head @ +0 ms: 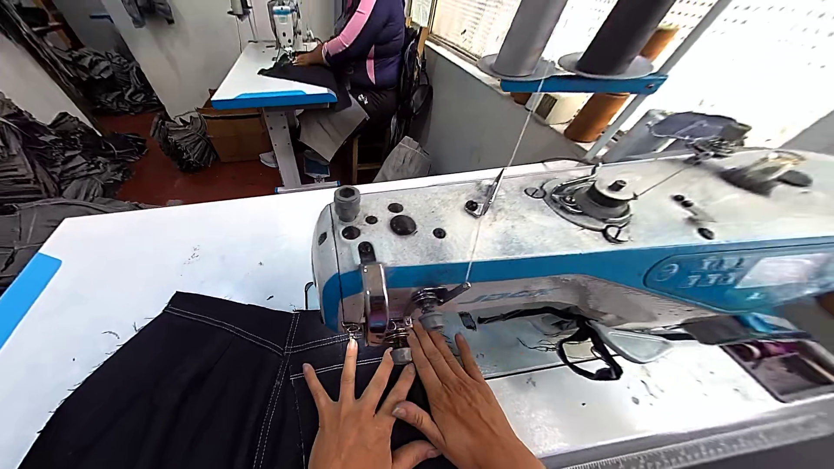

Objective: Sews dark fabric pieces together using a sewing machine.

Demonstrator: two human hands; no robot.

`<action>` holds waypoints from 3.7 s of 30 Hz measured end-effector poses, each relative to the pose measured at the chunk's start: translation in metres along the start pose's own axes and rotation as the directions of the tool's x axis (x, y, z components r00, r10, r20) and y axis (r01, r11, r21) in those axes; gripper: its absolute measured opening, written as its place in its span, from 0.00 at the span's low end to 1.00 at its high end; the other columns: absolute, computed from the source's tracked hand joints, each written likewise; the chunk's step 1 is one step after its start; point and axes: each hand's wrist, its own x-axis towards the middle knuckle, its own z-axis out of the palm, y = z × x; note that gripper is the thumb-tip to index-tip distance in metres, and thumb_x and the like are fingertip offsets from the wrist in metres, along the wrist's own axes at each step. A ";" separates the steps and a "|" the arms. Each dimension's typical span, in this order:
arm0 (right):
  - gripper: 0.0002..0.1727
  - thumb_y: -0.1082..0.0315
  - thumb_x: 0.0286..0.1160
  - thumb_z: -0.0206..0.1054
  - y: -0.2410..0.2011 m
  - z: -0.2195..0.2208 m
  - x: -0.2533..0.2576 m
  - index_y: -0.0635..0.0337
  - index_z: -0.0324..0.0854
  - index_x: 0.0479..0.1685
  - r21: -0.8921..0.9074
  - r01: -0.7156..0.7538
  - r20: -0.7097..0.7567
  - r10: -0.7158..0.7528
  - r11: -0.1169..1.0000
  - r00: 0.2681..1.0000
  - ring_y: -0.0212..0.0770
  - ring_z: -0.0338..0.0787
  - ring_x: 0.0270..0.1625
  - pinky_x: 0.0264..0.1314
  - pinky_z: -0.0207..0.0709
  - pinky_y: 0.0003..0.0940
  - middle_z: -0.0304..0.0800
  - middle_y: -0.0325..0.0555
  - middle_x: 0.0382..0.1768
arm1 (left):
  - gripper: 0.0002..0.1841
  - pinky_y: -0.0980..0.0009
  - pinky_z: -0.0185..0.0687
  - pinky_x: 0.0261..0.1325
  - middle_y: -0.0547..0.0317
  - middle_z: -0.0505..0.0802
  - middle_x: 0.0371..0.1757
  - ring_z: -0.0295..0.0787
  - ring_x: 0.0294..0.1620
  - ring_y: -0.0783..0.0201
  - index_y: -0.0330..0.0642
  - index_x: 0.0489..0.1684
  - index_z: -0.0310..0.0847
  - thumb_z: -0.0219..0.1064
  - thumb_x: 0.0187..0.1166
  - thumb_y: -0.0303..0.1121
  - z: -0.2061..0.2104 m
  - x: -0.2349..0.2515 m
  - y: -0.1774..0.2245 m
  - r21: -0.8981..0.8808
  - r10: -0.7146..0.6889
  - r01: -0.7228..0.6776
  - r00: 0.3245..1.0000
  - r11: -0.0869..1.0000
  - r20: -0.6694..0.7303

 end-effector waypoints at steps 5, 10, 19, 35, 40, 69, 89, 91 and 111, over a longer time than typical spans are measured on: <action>0.62 0.20 0.75 0.21 -0.003 -0.001 -0.001 0.65 0.71 0.84 0.011 -0.018 0.026 0.017 1.000 1.000 0.52 0.70 0.88 0.89 0.54 0.65 0.73 0.51 0.85 | 0.49 0.07 0.46 0.61 0.63 0.79 0.85 0.64 0.85 0.25 0.70 0.84 0.73 0.37 0.66 0.84 0.003 -0.003 0.000 0.016 0.014 -0.014 0.999 1.000 -0.034; 0.63 0.19 0.74 0.22 -0.002 0.001 -0.001 0.66 0.70 0.84 0.037 -0.017 0.000 0.017 0.999 1.000 0.53 0.71 0.87 0.88 0.57 0.65 0.73 0.53 0.84 | 0.49 0.07 0.46 0.61 0.63 0.79 0.85 0.64 0.85 0.25 0.71 0.84 0.73 0.37 0.67 0.84 0.004 -0.003 -0.001 0.021 0.021 -0.020 0.999 1.000 -0.035; 0.62 0.20 0.75 0.22 -0.002 0.004 -0.002 0.66 0.70 0.84 0.031 -0.010 -0.026 0.011 0.999 1.000 0.53 0.71 0.87 0.88 0.56 0.66 0.73 0.53 0.84 | 0.48 0.07 0.44 0.63 0.65 0.76 0.87 0.61 0.87 0.26 0.71 0.86 0.71 0.37 0.68 0.84 0.001 -0.002 0.000 0.005 0.002 -0.002 1.000 1.000 0.002; 0.58 0.24 0.81 0.27 0.002 -0.006 0.000 0.69 0.73 0.81 0.161 -0.013 0.002 0.013 0.987 1.000 0.60 0.71 0.87 0.85 0.52 0.74 0.73 0.59 0.84 | 0.46 0.06 0.41 0.64 0.64 0.75 0.87 0.57 0.88 0.25 0.69 0.85 0.72 0.46 0.68 0.81 -0.005 0.000 0.004 -0.095 -0.032 0.038 0.998 0.995 0.063; 0.21 0.57 0.88 0.57 0.009 -0.019 0.018 0.62 0.94 0.46 0.405 0.023 -0.231 0.079 0.914 0.970 0.50 0.96 0.58 0.78 0.74 0.57 0.98 0.51 0.48 | 0.46 0.06 0.38 0.64 0.63 0.73 0.89 0.54 0.89 0.24 0.71 0.87 0.67 0.46 0.68 0.82 -0.006 0.001 0.004 -0.119 -0.045 0.058 0.994 0.991 0.103; 0.24 0.81 0.67 0.53 0.001 0.004 0.003 0.66 0.90 0.58 0.317 0.025 -0.177 0.033 0.948 0.984 0.57 0.90 0.66 0.69 0.83 0.45 0.91 0.56 0.61 | 0.42 0.07 0.25 0.69 0.63 0.60 0.95 0.38 0.93 0.25 0.83 0.91 0.54 0.38 0.73 0.81 -0.017 0.001 0.008 -0.107 -0.125 0.162 0.948 0.981 0.291; 0.19 0.74 0.79 0.55 -0.047 0.013 0.006 0.63 0.90 0.59 0.351 0.066 -0.168 -0.007 0.934 0.986 0.52 0.88 0.72 0.73 0.82 0.41 0.91 0.53 0.64 | 0.41 0.08 0.26 0.71 0.69 0.60 0.95 0.35 0.95 0.30 0.83 0.90 0.57 0.37 0.74 0.80 -0.023 -0.034 -0.037 -0.056 -0.152 0.169 0.961 0.984 0.231; 0.18 0.71 0.78 0.55 -0.044 0.012 0.007 0.61 0.93 0.51 0.380 0.068 -0.204 0.012 0.923 0.979 0.48 0.91 0.68 0.70 0.83 0.37 0.95 0.51 0.58 | 0.41 0.08 0.28 0.70 0.68 0.62 0.94 0.37 0.94 0.29 0.83 0.90 0.58 0.37 0.73 0.81 -0.022 -0.034 -0.038 -0.047 -0.151 0.163 0.968 0.985 0.201; 0.15 0.73 0.79 0.55 -0.048 0.021 0.026 0.63 0.89 0.49 0.226 0.091 -0.128 -0.063 0.970 0.990 0.50 0.91 0.66 0.61 0.87 0.33 0.91 0.56 0.62 | 0.41 0.08 0.35 0.70 0.69 0.66 0.92 0.45 0.93 0.30 0.81 0.87 0.65 0.39 0.73 0.81 -0.009 -0.020 -0.061 -0.022 -0.144 0.146 0.988 0.989 0.051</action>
